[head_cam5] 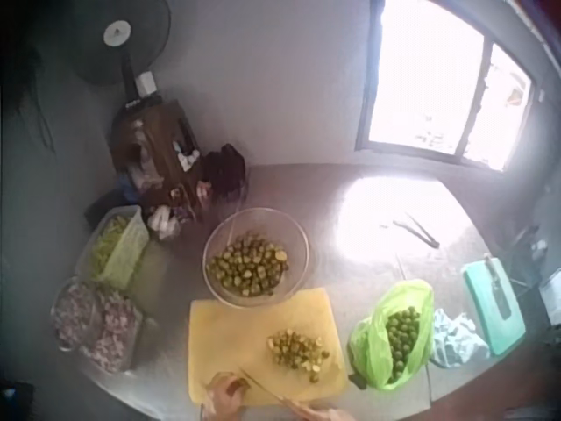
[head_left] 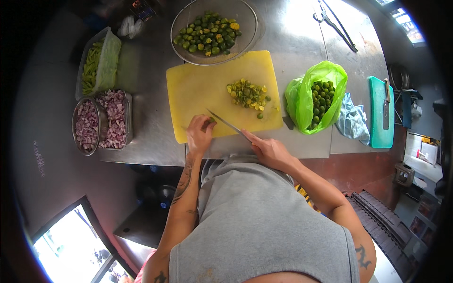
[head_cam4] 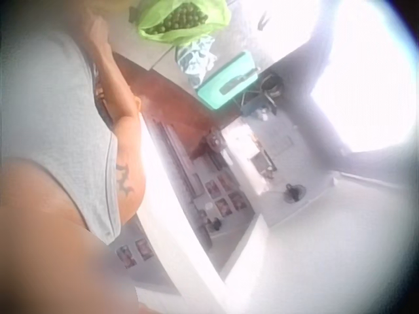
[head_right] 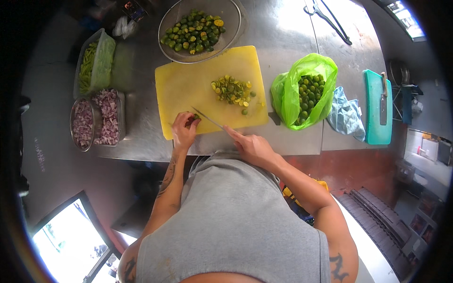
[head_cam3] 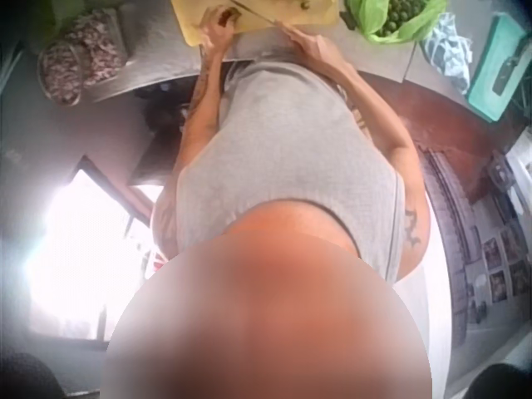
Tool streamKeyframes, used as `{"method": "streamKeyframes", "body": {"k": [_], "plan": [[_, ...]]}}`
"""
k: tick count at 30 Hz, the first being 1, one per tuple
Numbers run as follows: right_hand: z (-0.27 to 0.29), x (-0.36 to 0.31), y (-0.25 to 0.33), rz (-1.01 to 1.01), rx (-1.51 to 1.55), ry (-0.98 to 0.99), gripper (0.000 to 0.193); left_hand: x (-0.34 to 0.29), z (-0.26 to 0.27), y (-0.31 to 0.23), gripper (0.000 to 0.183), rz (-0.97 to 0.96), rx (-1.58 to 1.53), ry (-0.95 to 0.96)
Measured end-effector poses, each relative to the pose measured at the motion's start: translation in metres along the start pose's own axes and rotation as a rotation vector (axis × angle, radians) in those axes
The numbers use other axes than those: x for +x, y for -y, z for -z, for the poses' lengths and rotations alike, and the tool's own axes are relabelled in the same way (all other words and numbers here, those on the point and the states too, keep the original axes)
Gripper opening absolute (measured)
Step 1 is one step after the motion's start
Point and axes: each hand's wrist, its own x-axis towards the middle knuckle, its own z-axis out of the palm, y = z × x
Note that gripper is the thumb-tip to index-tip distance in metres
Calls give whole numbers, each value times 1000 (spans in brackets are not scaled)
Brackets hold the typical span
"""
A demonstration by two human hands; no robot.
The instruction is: The person repeatedly picks small green vegetables from a green plastic bag and chops them on a yellow cutting board using a knife. The chopped pieces accumulate on the board and are later transferred into a metal bowl.
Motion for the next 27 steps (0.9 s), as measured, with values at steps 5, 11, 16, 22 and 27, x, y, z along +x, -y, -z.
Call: {"method": "streamKeyframes", "body": {"k": [5,11,16,22,27], "plan": [[9,1,11,-25,-38,55,68,3,2,1,23,-43,-2,8],[6,13,14,4,-44,69,68,6,5,8,21,-86,80,43],[-25,60,11,64,-44,-23,68,6,4,7,21,-63,31,32],[-30,53,-2,178,14,-154,66,-3,-3,5,24,18,26,-5],[0,-2,-22,-101,125,77,67,-1,-11,9,26,210,-118,-45]]}}
